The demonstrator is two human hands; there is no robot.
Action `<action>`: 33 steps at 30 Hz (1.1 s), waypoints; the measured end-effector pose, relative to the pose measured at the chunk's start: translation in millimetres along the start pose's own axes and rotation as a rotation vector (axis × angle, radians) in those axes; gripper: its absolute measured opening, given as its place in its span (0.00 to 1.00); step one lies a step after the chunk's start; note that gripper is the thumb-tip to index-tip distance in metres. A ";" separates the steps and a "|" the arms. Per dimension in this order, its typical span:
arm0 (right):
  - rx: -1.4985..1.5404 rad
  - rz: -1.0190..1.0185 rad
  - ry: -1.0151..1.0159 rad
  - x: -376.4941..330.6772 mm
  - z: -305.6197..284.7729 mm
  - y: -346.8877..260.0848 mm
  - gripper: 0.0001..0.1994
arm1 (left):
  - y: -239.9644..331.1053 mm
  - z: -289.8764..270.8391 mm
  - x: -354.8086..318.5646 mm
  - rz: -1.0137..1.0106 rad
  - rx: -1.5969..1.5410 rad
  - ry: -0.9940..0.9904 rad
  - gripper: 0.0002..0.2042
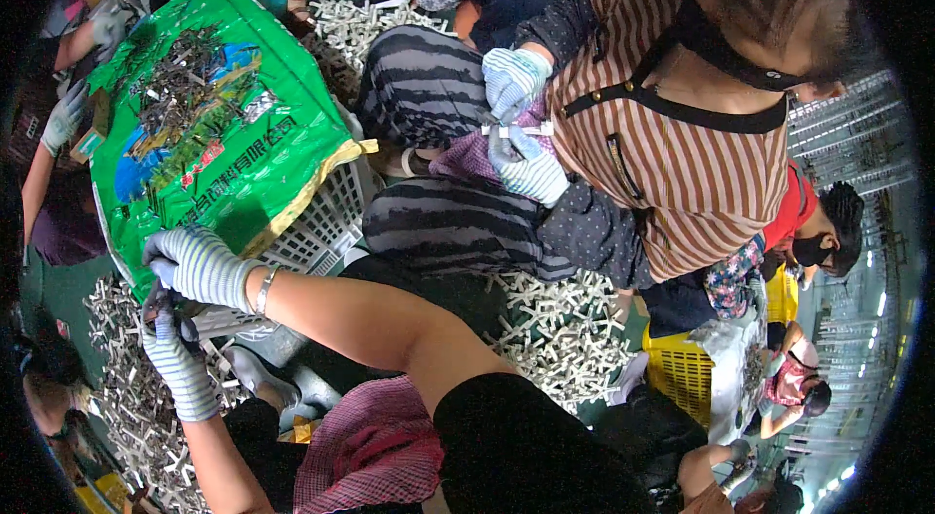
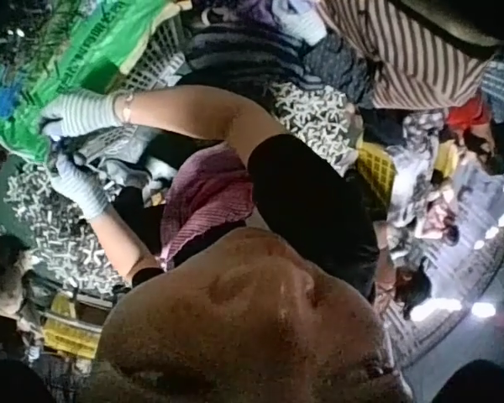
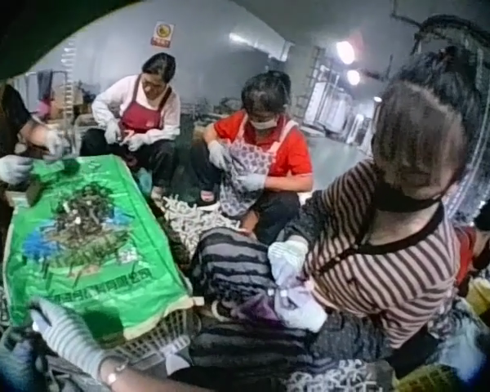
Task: Inspecting and sorting small star-shaped components in a manufacturing setting.
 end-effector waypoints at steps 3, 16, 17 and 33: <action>0.062 0.077 0.060 6.2 -12.0 0.0 0.05 | 4.5 5.4 1.2 -0.031 -0.080 -0.012 0.19; -1.125 -0.106 0.140 26.1 -131.2 -15.9 0.07 | 22.9 5.4 2.0 -0.142 -0.102 -0.035 0.21; -1.134 0.030 0.137 22.3 -138.7 -14.6 0.08 | 22.3 1.5 2.6 -0.166 -0.121 -0.043 0.19; -1.453 0.417 0.081 18.5 -144.5 7.9 0.11 | 33.5 -23.5 -3.6 -0.180 -0.111 -0.145 0.16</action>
Point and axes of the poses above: each hand's wrist, its own x-axis towards the middle knuckle, its own z-axis out of the palm, y = z × x, the point moved 3 cm from there along x, towards the middle knuckle, and after that the axes turned 15 degrees about x, right-handed, at the moved point
